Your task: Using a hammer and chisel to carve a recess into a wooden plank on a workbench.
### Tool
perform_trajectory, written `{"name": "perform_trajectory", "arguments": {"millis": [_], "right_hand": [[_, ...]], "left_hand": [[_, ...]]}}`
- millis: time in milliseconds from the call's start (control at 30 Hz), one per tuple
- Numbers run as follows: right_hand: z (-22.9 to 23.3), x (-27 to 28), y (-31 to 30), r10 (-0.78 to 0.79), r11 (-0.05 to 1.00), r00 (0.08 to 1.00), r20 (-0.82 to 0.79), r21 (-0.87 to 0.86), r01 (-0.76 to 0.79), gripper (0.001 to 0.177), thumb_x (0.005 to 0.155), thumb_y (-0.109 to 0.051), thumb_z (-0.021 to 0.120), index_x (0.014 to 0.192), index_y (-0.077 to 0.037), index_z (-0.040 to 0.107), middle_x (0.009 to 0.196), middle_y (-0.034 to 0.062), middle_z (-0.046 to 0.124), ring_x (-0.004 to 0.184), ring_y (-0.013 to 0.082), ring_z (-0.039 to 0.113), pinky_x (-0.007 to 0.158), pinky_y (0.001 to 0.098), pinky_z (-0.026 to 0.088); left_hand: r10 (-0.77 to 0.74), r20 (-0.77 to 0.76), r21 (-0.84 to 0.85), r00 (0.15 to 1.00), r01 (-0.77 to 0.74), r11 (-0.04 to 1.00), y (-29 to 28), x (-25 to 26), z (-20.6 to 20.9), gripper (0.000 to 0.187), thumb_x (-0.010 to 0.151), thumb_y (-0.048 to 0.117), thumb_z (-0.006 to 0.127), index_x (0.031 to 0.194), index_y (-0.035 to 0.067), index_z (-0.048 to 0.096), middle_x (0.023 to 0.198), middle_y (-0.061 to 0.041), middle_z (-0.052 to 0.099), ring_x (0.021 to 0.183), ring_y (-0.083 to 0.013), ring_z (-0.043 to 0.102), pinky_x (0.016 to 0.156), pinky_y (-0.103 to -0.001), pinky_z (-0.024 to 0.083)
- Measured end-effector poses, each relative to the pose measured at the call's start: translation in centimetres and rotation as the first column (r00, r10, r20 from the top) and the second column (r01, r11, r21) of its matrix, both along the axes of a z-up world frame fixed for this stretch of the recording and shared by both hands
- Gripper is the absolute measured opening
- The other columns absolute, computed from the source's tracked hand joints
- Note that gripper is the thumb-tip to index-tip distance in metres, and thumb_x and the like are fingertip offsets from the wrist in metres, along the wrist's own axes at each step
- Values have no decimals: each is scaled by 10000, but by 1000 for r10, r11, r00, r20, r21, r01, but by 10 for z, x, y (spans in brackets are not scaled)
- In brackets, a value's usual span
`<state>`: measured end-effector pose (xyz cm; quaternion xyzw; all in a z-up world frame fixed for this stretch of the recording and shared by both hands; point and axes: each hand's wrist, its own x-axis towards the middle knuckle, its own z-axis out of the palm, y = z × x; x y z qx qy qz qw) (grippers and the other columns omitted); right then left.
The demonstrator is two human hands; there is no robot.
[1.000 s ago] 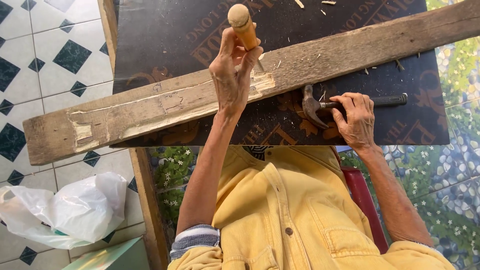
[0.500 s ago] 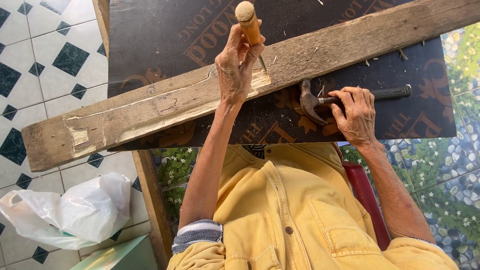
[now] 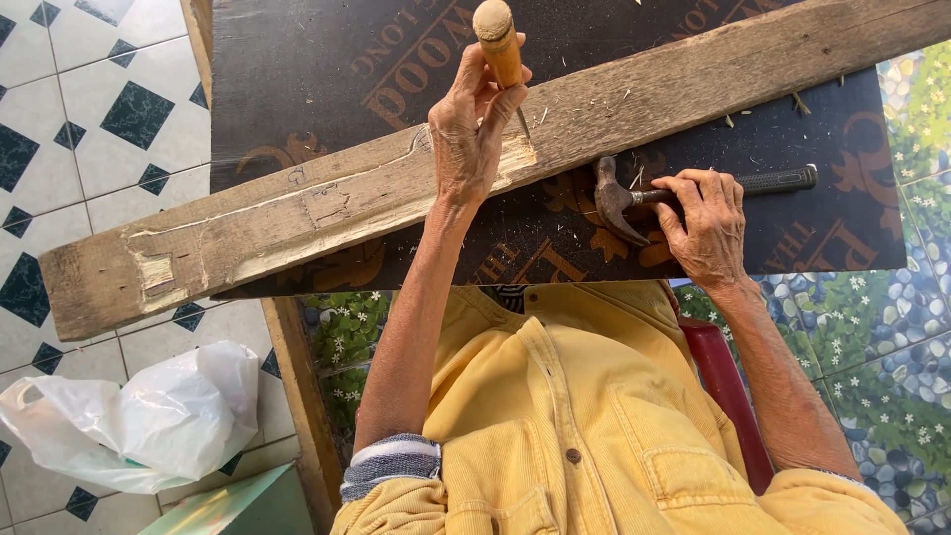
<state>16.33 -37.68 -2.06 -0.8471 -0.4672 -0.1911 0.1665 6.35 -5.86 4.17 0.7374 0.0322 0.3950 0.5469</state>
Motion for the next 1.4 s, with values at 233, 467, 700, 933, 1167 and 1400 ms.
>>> {"name": "perform_trajectory", "arguments": {"millis": [233, 467, 700, 933, 1167, 1400], "right_hand": [[0, -1, -1, 0, 1000, 1000, 5, -1, 0, 260, 1030, -121, 745, 1286, -87, 712, 1196, 119, 593, 1082, 332, 538, 974, 446, 426], [0, -1, 0, -2, 1000, 1000, 6, -3, 2, 254, 1038, -132, 751, 1285, -88, 715, 1190, 115, 597, 1075, 326, 542, 962, 438, 424], [0, 0, -1, 0, 1000, 1000, 16, -6, 0, 242, 1045, -135, 746, 1281, -87, 718, 1188, 115, 602, 1066, 323, 538, 958, 435, 422], [-1, 0, -1, 2, 1000, 1000, 10, 0, -2, 242, 1047, -132, 750, 1282, -84, 715, 1182, 116, 595, 1065, 326, 536, 971, 441, 422], [0, -1, -1, 1, 1000, 1000, 18, -2, -1, 244, 1039, -126, 750, 1278, -84, 719, 1186, 117, 597, 1062, 326, 535, 964, 440, 425], [0, -2, 0, 4, 1000, 1000, 9, 1, -4, 246, 1040, -122, 751, 1281, -84, 716, 1188, 116, 596, 1066, 328, 538, 970, 441, 419]], "left_hand": [[-33, 0, -13, 999, 33, 999, 0, 0, 0, 356, 1090, 272, 659, 1419, 263, 523, 1223, -2, 755, 1161, -144, 773, 1072, -348, 630], [-46, -6, -26, 999, 46, 999, 0, -2, 3, 339, 1094, 258, 650, 1410, 264, 528, 1195, 21, 749, 1158, -132, 756, 1087, -356, 615], [-81, -4, 16, 997, 81, 997, 3, 2, -1, 361, 1107, 237, 643, 1439, 236, 503, 1219, -1, 734, 1161, -145, 766, 1093, -366, 628], [-130, 9, 38, 991, 130, 991, 2, 6, 1, 322, 1100, 164, 647, 1396, 209, 528, 1176, -2, 684, 1102, -134, 730, 1041, -330, 604], [-148, 29, 64, 989, 146, 987, 5, 4, -1, 348, 1127, 169, 619, 1447, 201, 486, 1219, -15, 678, 1182, -187, 739, 1084, -394, 620], [-181, -2, 23, 983, 181, 983, 5, 7, 3, 335, 1093, 64, 641, 1382, 178, 514, 1193, -13, 618, 1072, -132, 673, 1009, -301, 535]]}}
